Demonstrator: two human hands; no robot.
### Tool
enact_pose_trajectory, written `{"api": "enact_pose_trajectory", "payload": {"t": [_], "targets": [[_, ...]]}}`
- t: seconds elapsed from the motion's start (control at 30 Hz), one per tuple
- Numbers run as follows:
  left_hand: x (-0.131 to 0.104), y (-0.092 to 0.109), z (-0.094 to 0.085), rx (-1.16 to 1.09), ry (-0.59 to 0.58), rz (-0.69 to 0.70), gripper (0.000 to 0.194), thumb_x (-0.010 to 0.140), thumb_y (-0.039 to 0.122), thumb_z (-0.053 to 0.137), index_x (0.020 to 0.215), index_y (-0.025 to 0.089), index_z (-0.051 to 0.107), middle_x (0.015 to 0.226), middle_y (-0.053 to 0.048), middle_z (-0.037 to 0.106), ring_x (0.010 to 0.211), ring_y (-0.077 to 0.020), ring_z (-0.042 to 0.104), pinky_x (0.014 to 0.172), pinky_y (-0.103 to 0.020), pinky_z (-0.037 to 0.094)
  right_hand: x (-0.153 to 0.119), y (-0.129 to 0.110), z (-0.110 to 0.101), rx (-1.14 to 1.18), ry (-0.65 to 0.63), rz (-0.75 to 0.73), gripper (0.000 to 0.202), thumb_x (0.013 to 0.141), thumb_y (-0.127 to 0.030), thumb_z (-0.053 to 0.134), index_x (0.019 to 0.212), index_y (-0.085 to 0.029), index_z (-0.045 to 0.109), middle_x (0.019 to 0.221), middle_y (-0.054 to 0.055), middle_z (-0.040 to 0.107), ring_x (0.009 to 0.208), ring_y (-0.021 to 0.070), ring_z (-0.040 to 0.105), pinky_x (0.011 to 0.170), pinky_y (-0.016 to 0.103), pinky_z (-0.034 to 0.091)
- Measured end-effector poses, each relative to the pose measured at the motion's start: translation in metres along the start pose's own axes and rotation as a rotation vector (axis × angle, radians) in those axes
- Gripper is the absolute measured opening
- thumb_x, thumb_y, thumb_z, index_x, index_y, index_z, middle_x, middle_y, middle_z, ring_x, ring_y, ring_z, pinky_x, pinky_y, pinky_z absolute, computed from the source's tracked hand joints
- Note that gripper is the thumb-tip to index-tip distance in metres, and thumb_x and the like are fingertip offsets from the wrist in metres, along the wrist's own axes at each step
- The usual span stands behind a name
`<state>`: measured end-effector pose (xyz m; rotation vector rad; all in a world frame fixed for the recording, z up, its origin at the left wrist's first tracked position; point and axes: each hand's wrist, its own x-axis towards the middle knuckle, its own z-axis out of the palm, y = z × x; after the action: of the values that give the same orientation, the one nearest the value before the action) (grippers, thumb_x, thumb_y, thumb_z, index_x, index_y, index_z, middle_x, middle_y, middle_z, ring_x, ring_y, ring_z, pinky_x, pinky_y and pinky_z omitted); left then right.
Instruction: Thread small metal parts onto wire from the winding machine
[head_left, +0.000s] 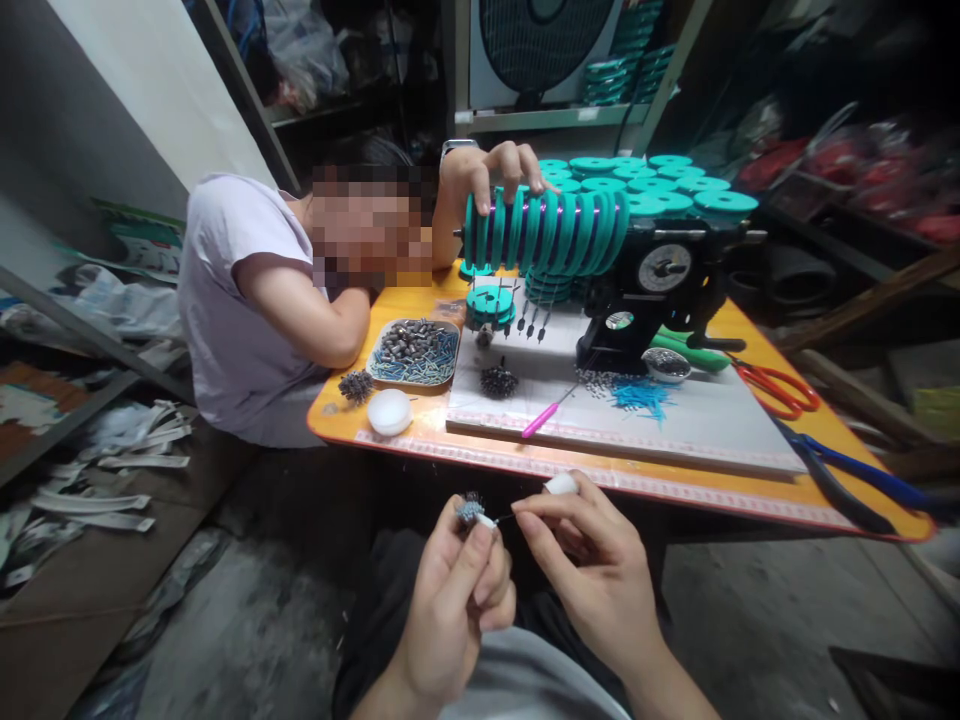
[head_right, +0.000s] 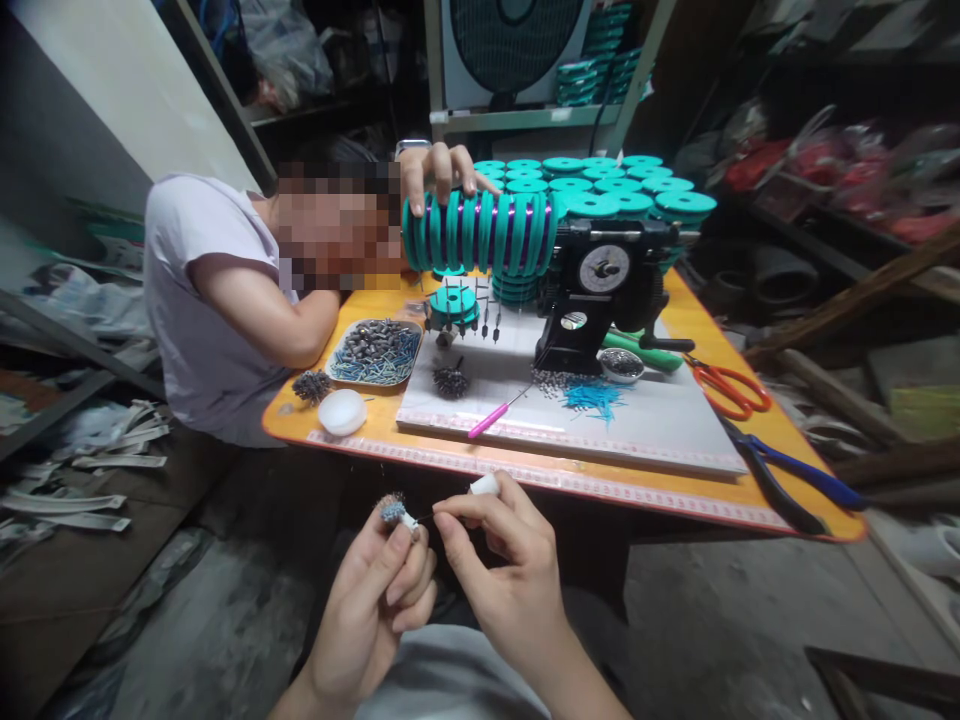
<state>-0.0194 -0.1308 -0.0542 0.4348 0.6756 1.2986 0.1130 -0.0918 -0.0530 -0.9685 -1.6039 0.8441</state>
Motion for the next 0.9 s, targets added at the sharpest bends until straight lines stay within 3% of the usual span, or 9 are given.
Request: {"api": "enact_pose_trajectory", "payload": {"t": [0.23, 0.5, 0.73, 0.9], "targets": [[0.0, -0.003, -0.001, 0.069, -0.007, 0.047, 0.032, 0.094, 0.042, 0.062, 0.084, 0.023, 0.038, 0.056, 0.011, 0.03, 0.047, -0.005, 0.015, 0.041, -0.013, 0.019, -0.003, -0.003, -0.001, -0.179, 0.072, -0.183, 0.017, 0.089, -0.008, 0.066, 0.096, -0.023, 0.071, 0.079, 0.0, 0.054, 0.065, 0.0118, 0.052, 0.052, 0.022, 0.043], [-0.001, -0.013, -0.008, 0.294, 0.017, 0.224, 0.03, 0.1, 0.04, 0.051, 0.081, 0.023, 0.036, 0.061, 0.009, 0.031, 0.05, -0.0054, 0.025, 0.045, -0.013, 0.025, -0.004, -0.004, 0.004, -0.325, 0.117, -0.382, 0.02, 0.084, -0.003, 0.069, 0.098, -0.017, 0.071, 0.076, 0.003, 0.058, 0.064, 0.0127, 0.052, 0.055, 0.024, 0.045], [-0.006, -0.017, -0.013, 0.377, 0.068, 0.221, 0.028, 0.1, 0.042, 0.051, 0.084, 0.023, 0.037, 0.064, 0.009, 0.031, 0.053, -0.0056, 0.025, 0.048, -0.014, 0.029, -0.002, -0.007, 0.003, -0.031, -0.009, -0.061, 0.011, 0.088, -0.014, 0.069, 0.088, -0.022, 0.078, 0.066, 0.0, 0.062, 0.055, 0.0115, 0.054, 0.046, 0.021, 0.042], [-0.006, -0.017, -0.015, 0.388, 0.046, 0.222, 0.027, 0.1, 0.041, 0.05, 0.085, 0.023, 0.037, 0.065, 0.009, 0.033, 0.053, -0.0054, 0.029, 0.05, -0.014, 0.03, 0.002, -0.007, 0.001, 0.071, -0.05, -0.006, 0.012, 0.085, -0.016, 0.072, 0.089, -0.024, 0.081, 0.068, 0.001, 0.061, 0.054, 0.0101, 0.054, 0.043, 0.019, 0.039]]}}
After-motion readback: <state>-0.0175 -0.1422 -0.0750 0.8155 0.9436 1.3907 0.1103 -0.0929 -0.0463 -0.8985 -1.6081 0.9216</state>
